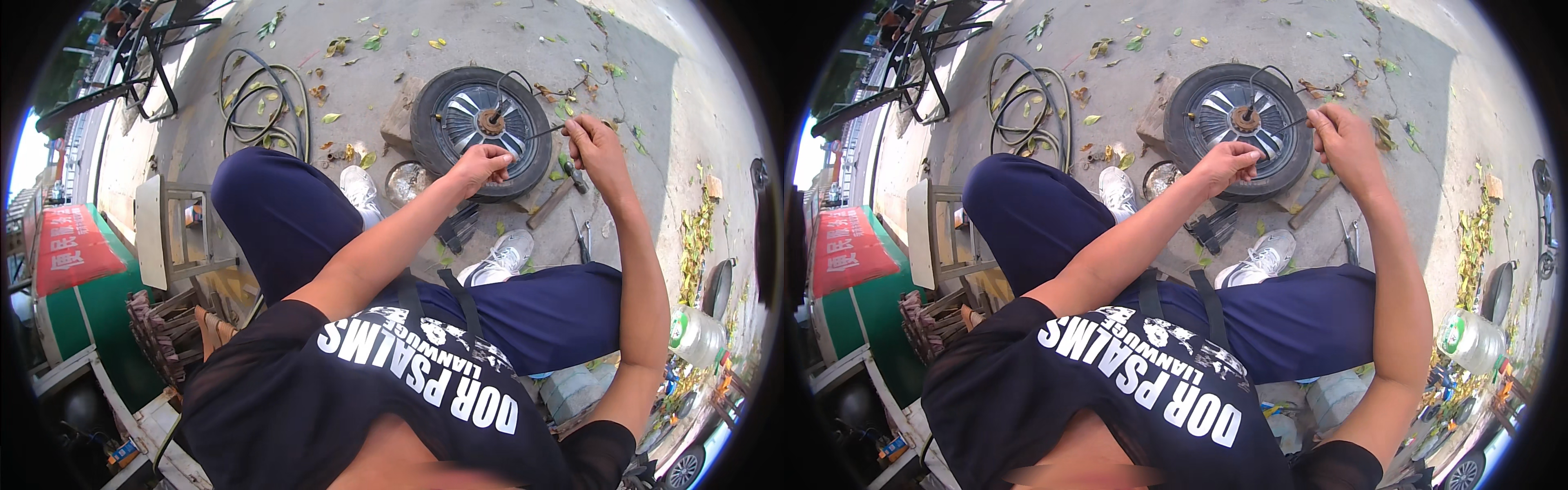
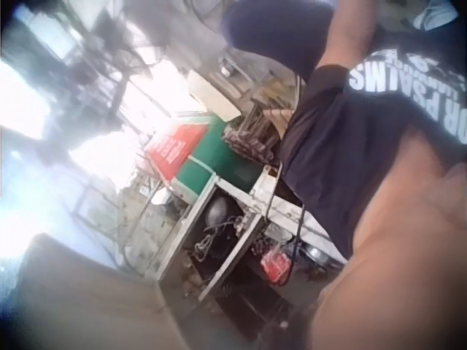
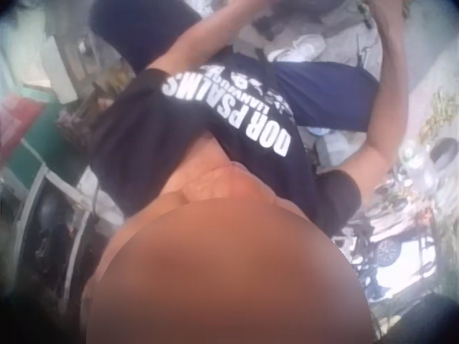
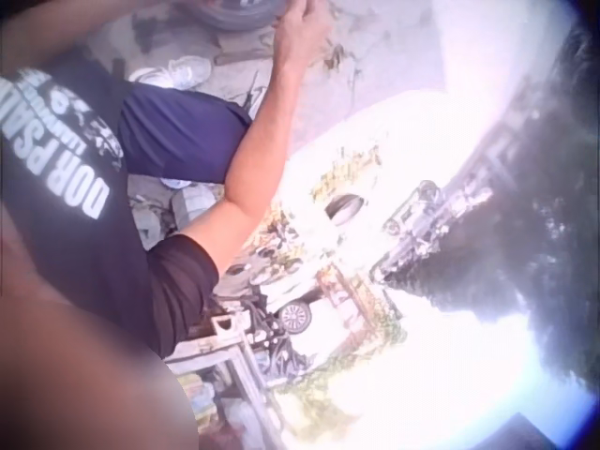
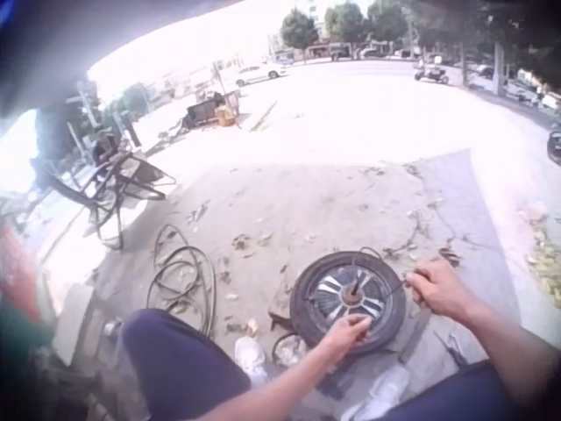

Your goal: The person sits on the ground and works on a small vehicle tire, repeatedly inserting and removing a thin wire or tool into the valve area. The person manipulates the wire with both hands, occasionally adjusting the tire's position on a wooden block.

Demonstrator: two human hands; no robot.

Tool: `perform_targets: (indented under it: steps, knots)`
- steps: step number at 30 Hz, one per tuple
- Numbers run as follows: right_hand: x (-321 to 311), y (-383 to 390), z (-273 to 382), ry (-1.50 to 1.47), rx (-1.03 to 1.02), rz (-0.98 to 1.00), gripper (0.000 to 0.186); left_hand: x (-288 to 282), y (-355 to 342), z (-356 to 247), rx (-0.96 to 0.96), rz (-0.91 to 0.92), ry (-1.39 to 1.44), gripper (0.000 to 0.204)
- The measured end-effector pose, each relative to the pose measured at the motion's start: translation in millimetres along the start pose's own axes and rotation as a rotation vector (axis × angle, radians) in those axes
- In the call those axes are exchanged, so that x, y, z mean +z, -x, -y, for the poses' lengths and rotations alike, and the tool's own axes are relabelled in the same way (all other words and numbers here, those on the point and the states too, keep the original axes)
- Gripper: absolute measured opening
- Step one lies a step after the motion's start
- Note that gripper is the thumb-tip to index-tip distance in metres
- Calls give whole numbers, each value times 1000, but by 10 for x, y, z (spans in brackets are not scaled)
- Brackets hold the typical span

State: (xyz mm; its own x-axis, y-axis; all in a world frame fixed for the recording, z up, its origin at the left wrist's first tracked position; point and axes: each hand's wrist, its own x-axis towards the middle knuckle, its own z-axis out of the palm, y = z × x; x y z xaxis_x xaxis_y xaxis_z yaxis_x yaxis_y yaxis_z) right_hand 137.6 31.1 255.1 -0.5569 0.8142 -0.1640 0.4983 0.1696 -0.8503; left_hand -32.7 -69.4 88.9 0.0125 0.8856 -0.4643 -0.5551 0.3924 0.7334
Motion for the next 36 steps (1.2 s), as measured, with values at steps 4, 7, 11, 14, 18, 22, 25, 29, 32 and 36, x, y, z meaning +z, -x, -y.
perform_targets:
  steps: [4,7,11,14,18,22,25,29,32,36]
  knots:
    - [31,-44,-94,37,-31,-1,26,-25,-78,-6,-50,5,312,14]
    - [33,-45,-103,89,-40,-21,26,-11,-124,46,-31,52,454,19]
    - [61,-51,-203,141,-97,-15,26,-2,-172,106,-46,157,495,20]
    - [69,-53,-257,172,-125,-38,25,14,-188,132,-55,157,540,19]
    - [74,-55,-282,192,-143,-39,24,-20,-213,160,-52,188,598,19]
    - [77,-51,-295,137,-149,-25,24,2,-231,163,-53,180,593,19]
    - [86,-58,-311,162,-184,-35,24,-1,-237,175,-51,179,608,19]
    - [96,-82,-349,183,-221,-36,24,-18,-249,174,-65,212,617,20]
    - [90,-91,-368,189,-215,-30,23,-14,-234,168,-79,225,630,21]
    - [90,-80,-334,164,-170,-18,22,-21,-226,167,-85,249,643,21]
